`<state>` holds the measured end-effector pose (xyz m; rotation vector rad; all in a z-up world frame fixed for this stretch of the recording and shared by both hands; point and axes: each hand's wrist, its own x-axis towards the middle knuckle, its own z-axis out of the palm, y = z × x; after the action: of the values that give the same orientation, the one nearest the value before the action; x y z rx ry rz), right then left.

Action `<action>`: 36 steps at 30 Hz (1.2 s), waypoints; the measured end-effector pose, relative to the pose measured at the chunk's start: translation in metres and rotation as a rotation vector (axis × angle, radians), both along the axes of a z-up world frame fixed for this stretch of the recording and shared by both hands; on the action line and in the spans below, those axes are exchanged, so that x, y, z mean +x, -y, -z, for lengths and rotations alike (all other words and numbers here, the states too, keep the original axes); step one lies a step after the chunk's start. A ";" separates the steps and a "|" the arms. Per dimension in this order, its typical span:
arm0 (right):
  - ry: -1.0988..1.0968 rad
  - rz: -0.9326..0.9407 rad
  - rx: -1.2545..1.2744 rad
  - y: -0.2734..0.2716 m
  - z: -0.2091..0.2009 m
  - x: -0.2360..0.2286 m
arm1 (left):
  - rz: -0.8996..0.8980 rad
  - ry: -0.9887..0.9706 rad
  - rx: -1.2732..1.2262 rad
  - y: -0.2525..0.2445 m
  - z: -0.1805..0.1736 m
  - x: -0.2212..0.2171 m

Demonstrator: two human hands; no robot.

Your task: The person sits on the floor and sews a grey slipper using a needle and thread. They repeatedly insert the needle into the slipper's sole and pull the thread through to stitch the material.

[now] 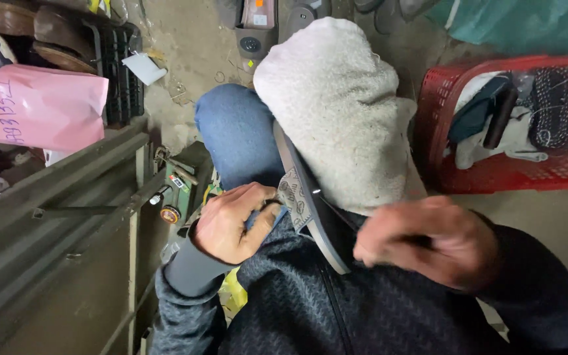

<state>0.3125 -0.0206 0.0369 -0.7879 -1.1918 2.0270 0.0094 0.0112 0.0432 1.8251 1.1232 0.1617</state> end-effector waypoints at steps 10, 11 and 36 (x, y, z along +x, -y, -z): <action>0.885 0.089 0.493 0.024 0.048 -0.054 | -0.031 0.037 -0.005 0.003 0.013 -0.006; 0.897 0.048 0.468 0.022 0.045 -0.051 | -0.047 0.048 0.023 0.005 0.017 -0.006; 0.986 -0.042 0.814 0.037 0.092 -0.050 | -0.260 -0.083 0.237 0.008 -0.005 -0.002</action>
<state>0.2622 -0.0576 -0.0554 -1.3345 -2.3371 0.9072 0.0075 0.0035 0.0483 1.8991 1.4505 0.3879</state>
